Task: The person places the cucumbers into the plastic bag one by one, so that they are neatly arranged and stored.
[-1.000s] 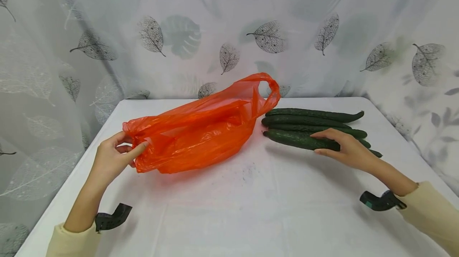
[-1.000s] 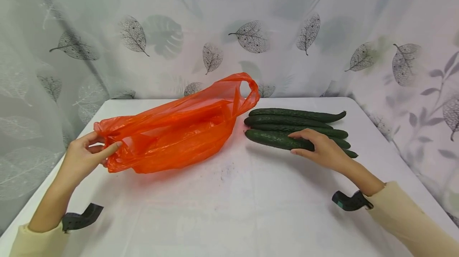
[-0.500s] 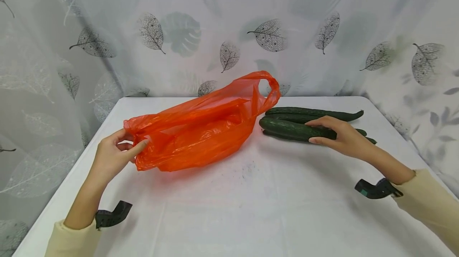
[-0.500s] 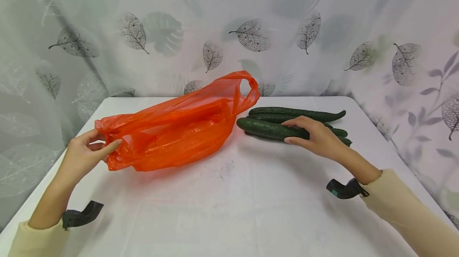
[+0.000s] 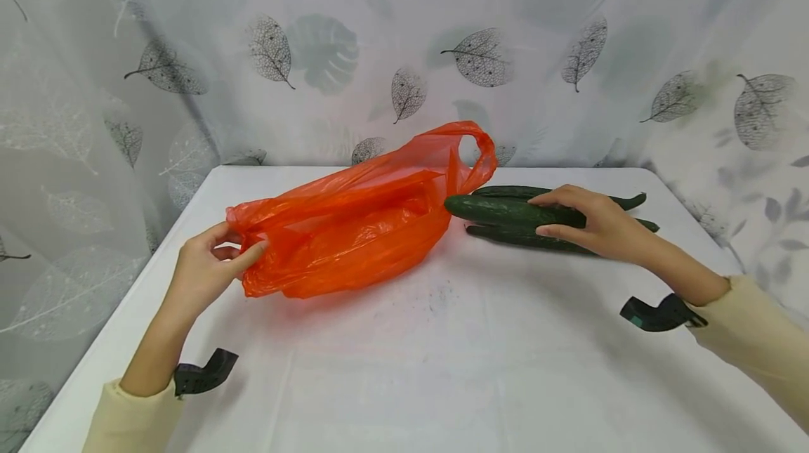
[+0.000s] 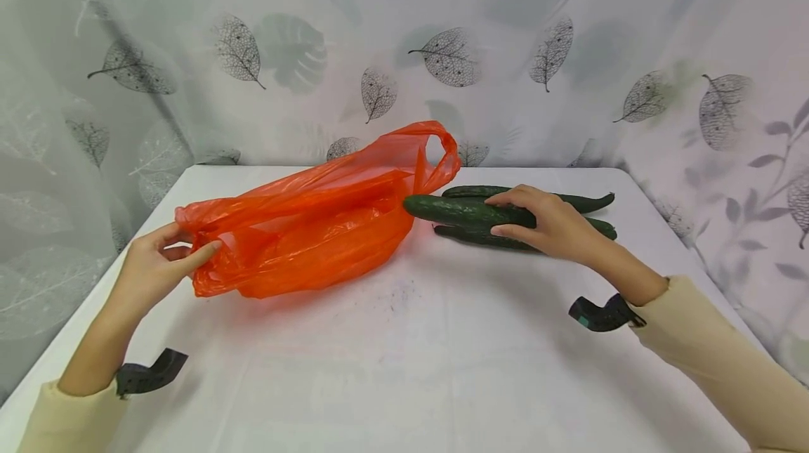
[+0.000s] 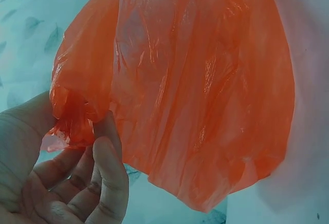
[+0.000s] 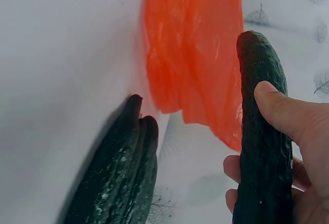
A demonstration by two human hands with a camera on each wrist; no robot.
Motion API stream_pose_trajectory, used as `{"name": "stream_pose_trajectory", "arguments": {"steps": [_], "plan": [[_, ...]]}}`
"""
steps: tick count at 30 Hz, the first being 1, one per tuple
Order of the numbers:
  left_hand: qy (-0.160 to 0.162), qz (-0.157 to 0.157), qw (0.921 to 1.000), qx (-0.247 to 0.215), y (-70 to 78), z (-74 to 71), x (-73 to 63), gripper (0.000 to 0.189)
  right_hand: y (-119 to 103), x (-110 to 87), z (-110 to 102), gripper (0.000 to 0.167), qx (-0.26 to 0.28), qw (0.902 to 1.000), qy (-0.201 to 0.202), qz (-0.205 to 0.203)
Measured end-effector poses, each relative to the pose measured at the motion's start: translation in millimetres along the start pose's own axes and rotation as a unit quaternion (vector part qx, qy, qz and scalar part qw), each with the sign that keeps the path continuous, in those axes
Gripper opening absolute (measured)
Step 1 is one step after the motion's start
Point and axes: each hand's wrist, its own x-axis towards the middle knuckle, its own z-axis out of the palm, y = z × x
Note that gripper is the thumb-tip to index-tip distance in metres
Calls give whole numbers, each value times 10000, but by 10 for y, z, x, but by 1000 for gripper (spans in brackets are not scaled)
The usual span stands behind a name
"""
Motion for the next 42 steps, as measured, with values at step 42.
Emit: {"name": "stream_pose_trajectory", "arguments": {"steps": [42], "plan": [[28,96,9996,-256,50,67,20,42,-352,884,81,45,45,9965,-591,-588]]}}
